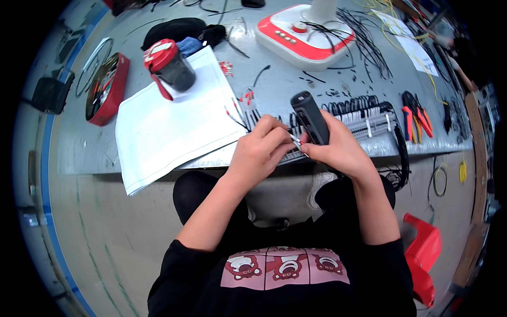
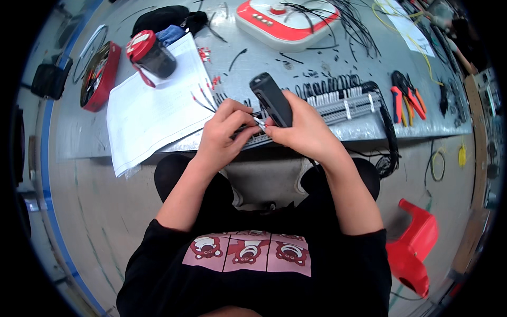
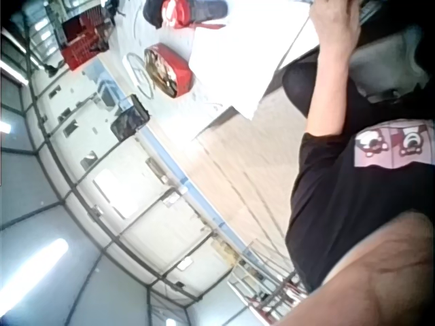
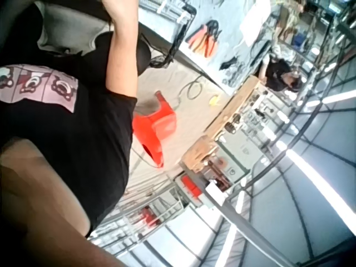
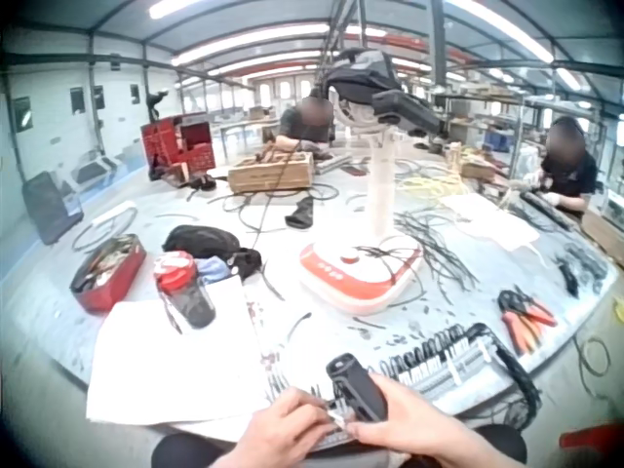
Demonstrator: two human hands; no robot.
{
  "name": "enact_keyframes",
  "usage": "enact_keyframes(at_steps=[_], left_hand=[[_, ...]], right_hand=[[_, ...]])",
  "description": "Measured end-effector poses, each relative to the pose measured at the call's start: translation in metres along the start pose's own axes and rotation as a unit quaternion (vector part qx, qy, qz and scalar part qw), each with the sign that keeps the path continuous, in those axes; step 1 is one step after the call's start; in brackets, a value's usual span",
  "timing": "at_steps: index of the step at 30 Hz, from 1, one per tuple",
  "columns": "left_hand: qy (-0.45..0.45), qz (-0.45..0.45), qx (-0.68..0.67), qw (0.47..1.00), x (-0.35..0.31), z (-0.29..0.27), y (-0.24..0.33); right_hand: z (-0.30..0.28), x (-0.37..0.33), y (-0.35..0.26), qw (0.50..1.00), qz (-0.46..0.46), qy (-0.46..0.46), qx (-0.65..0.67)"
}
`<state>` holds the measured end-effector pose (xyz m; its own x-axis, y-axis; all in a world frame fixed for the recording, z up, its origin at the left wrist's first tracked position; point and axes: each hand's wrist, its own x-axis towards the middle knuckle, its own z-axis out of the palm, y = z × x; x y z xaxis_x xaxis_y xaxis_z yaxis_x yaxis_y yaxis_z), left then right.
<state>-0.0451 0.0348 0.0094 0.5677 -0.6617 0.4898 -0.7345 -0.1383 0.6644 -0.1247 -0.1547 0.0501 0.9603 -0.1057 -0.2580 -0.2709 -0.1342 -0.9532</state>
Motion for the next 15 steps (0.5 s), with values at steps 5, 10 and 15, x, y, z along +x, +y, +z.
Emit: enact_keyframes(at_steps=[5,10,15], left_hand=[[0.009,0.020,0.009,1.000,-0.006,-0.002,-0.004],[0.035,0.047,-0.006,0.998,-0.007,0.000,-0.005],[0.041,0.039,-0.011,0.998,-0.012,0.001,-0.006]], right_hand=[[0.010,-0.007,-0.008,0.999,0.004,0.020,-0.033],[0.017,-0.009,-0.008,0.996,0.000,0.051,-0.068],[0.016,-0.005,-0.004,0.998,0.018,0.041,-0.042]])
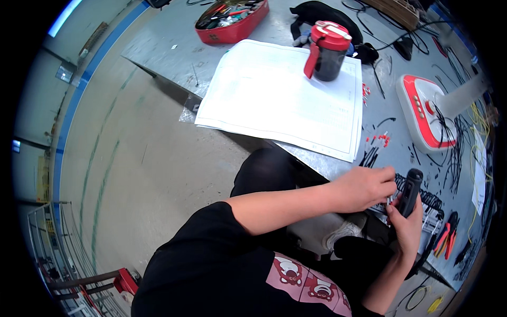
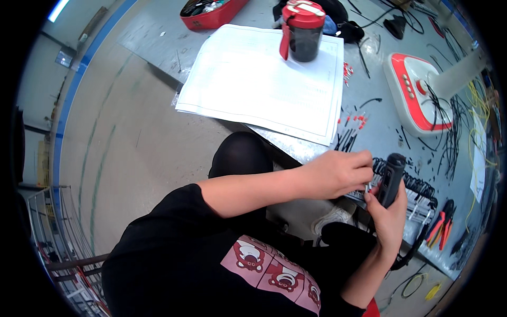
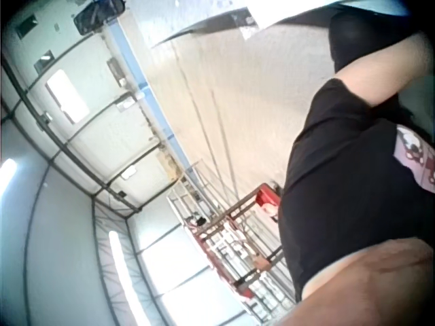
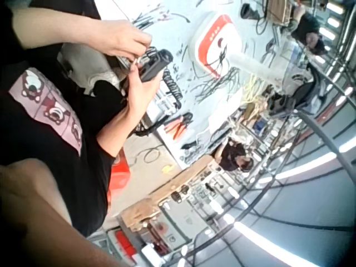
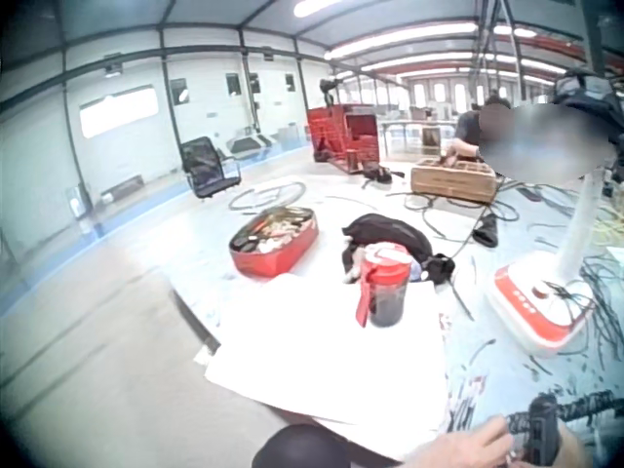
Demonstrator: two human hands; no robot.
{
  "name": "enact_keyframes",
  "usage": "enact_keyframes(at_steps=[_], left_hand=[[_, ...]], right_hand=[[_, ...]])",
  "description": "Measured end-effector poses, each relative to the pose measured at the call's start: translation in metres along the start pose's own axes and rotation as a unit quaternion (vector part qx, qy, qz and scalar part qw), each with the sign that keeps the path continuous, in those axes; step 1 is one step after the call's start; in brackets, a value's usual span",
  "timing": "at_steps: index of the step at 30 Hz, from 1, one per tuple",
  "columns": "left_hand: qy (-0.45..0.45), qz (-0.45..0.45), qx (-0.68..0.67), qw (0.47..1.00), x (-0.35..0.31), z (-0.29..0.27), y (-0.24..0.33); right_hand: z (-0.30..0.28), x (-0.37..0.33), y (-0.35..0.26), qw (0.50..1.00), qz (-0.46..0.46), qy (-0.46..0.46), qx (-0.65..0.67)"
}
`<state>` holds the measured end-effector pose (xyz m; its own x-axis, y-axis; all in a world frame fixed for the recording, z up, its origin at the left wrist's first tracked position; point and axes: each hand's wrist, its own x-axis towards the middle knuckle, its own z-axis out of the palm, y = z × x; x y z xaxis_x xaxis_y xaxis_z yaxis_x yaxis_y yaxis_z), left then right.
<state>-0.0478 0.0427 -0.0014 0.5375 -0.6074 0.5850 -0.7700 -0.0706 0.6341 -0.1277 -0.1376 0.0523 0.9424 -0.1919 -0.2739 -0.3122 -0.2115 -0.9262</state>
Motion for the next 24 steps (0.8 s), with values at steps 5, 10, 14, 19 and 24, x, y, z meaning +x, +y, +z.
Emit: enact_keyframes(at_steps=[5,10,14,19,24], left_hand=[[0.013,-0.012,-0.023,1.000,0.000,-0.002,0.002],[0.059,-0.061,-0.022,0.996,-0.001,-0.009,0.000],[0.085,-0.105,-0.001,0.991,-0.007,-0.017,-0.005],[0.064,-0.161,0.004,0.985,-0.014,-0.027,-0.005],[0.073,-0.189,-0.039,0.979,-0.010,-0.025,-0.007]], right_hand=[[-0.004,0.001,0.004,1.000,0.002,0.000,0.017],[-0.004,0.002,0.008,1.000,-0.007,0.019,0.015],[-0.007,0.003,0.007,1.000,0.012,0.019,0.005],[-0.005,0.004,0.008,1.000,0.009,0.019,0.012],[-0.009,-0.001,0.008,1.000,0.008,0.027,0.005]])
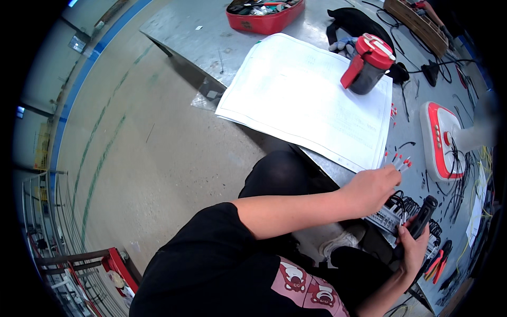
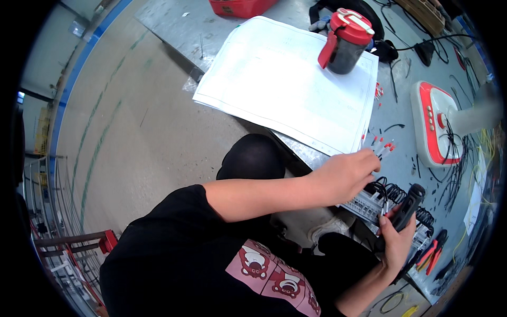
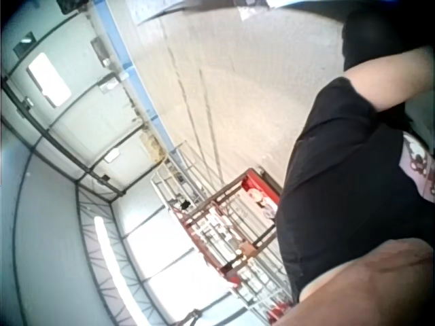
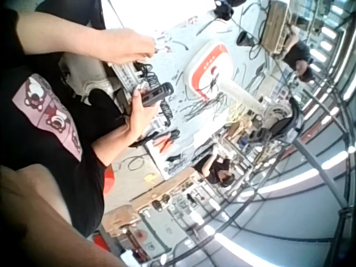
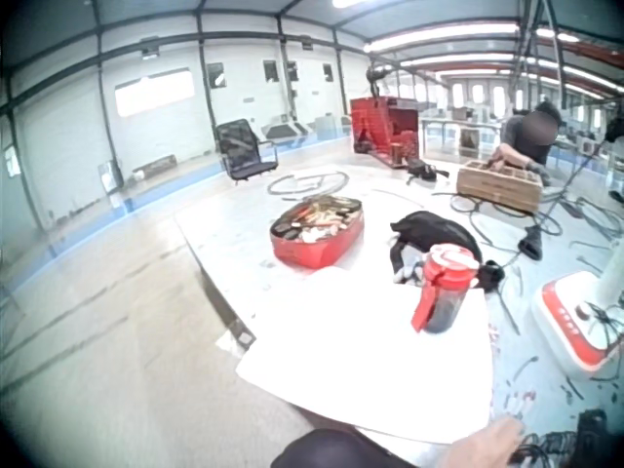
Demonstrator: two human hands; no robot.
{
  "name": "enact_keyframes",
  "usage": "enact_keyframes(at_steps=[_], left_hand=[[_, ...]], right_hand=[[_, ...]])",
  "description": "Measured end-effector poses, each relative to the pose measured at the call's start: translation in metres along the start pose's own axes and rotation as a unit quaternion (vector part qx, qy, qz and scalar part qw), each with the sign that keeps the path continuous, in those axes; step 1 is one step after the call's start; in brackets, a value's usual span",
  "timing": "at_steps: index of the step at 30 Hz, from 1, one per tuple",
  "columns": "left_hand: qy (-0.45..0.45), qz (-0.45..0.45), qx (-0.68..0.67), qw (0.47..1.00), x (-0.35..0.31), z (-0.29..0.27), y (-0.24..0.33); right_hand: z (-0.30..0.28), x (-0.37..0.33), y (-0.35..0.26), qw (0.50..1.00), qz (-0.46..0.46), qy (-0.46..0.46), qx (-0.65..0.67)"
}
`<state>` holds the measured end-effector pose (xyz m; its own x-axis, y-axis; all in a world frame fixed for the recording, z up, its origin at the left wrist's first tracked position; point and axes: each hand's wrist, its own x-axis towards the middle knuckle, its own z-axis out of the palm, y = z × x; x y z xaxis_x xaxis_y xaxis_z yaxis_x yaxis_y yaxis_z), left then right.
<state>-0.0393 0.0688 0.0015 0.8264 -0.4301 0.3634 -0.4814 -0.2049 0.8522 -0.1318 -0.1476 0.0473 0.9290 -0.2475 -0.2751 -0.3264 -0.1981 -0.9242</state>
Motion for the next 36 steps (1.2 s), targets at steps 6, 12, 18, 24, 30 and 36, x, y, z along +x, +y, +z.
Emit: enact_keyframes(at_steps=[6,12,18,24,30,36], left_hand=[[0.029,-0.034,-0.050,0.998,0.002,-0.009,-0.013],[-0.006,-0.147,-0.126,0.981,0.012,-0.009,-0.004],[0.010,-0.124,-0.036,0.992,0.015,0.000,0.004],[-0.007,-0.081,-0.002,0.997,0.011,0.002,0.008],[-0.009,-0.109,0.017,0.994,0.012,0.001,0.006],[-0.004,-0.062,0.014,0.998,0.011,0.006,0.009]], right_hand=[[0.008,0.009,-0.007,0.999,0.010,-0.008,-0.032],[-0.002,0.009,-0.004,0.996,0.017,-0.053,0.064],[0.001,0.004,-0.009,0.996,0.014,-0.053,0.069],[0.002,0.005,-0.011,0.995,0.022,-0.065,0.074],[-0.001,0.005,-0.006,0.996,0.015,-0.063,0.069],[0.002,0.005,-0.010,0.995,0.010,-0.064,0.078]])
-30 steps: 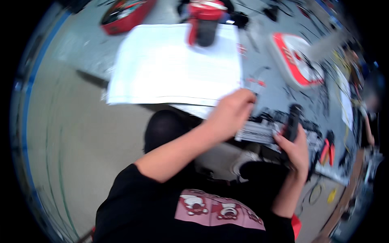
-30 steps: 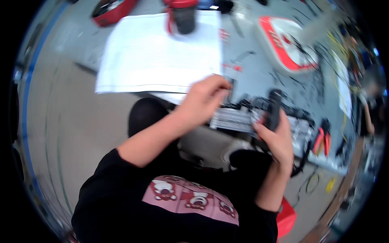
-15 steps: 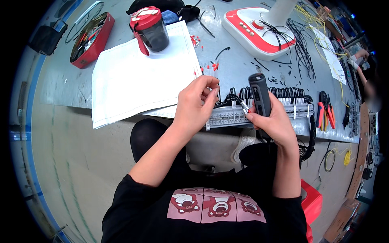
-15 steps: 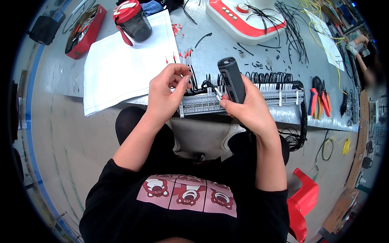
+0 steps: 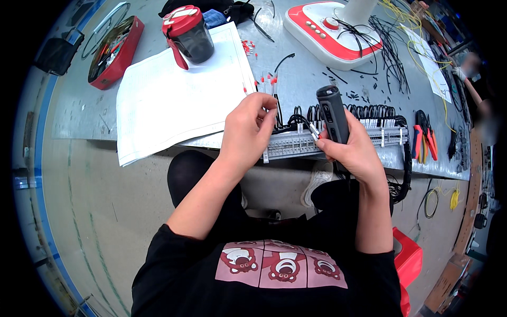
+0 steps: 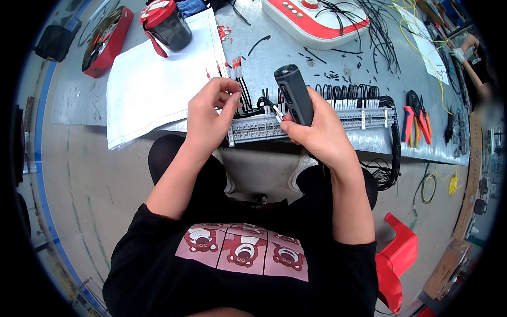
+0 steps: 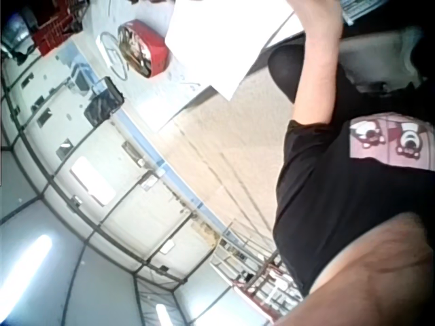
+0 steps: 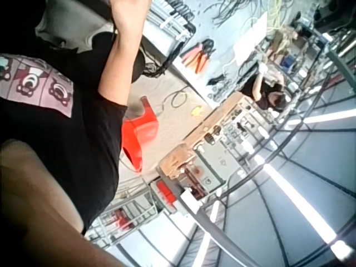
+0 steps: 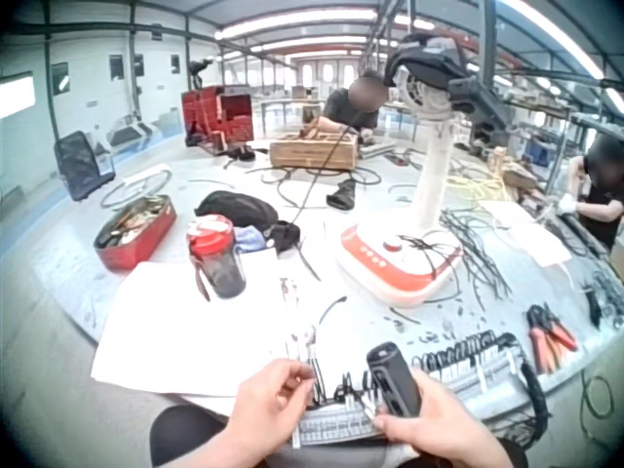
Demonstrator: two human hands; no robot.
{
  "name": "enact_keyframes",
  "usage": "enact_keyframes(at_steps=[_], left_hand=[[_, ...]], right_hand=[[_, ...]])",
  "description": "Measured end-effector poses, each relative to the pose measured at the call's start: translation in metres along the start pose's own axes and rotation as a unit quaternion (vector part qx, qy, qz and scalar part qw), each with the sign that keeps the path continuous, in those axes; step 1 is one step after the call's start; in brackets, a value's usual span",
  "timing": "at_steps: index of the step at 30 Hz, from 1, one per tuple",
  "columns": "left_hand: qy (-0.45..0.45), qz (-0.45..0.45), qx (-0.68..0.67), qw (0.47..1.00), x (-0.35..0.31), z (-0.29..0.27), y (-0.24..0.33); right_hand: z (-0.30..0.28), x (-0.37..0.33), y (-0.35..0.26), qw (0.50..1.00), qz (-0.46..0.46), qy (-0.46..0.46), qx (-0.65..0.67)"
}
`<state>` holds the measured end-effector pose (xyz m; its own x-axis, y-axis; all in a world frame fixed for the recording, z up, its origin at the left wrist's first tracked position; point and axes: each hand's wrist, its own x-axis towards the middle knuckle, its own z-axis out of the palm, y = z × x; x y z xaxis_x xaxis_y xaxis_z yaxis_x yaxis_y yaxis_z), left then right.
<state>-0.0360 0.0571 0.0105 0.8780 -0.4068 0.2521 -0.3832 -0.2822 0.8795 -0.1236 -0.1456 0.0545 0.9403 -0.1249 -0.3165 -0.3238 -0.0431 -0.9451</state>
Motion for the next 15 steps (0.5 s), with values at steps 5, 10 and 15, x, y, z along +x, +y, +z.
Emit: enact_keyframes(at_steps=[5,10,15], left_hand=[[-0.035,0.088,0.133,0.987,-0.004,-0.001,0.000],[-0.043,0.086,0.257,0.961,-0.009,-0.003,0.007],[-0.031,0.076,0.245,0.966,-0.011,-0.004,0.009]], right_hand=[[0.000,-0.001,0.000,1.000,0.001,-0.003,0.005],[0.000,0.000,0.001,1.000,-0.004,0.002,0.001],[0.001,-0.001,-0.001,1.000,-0.002,0.003,-0.004]])
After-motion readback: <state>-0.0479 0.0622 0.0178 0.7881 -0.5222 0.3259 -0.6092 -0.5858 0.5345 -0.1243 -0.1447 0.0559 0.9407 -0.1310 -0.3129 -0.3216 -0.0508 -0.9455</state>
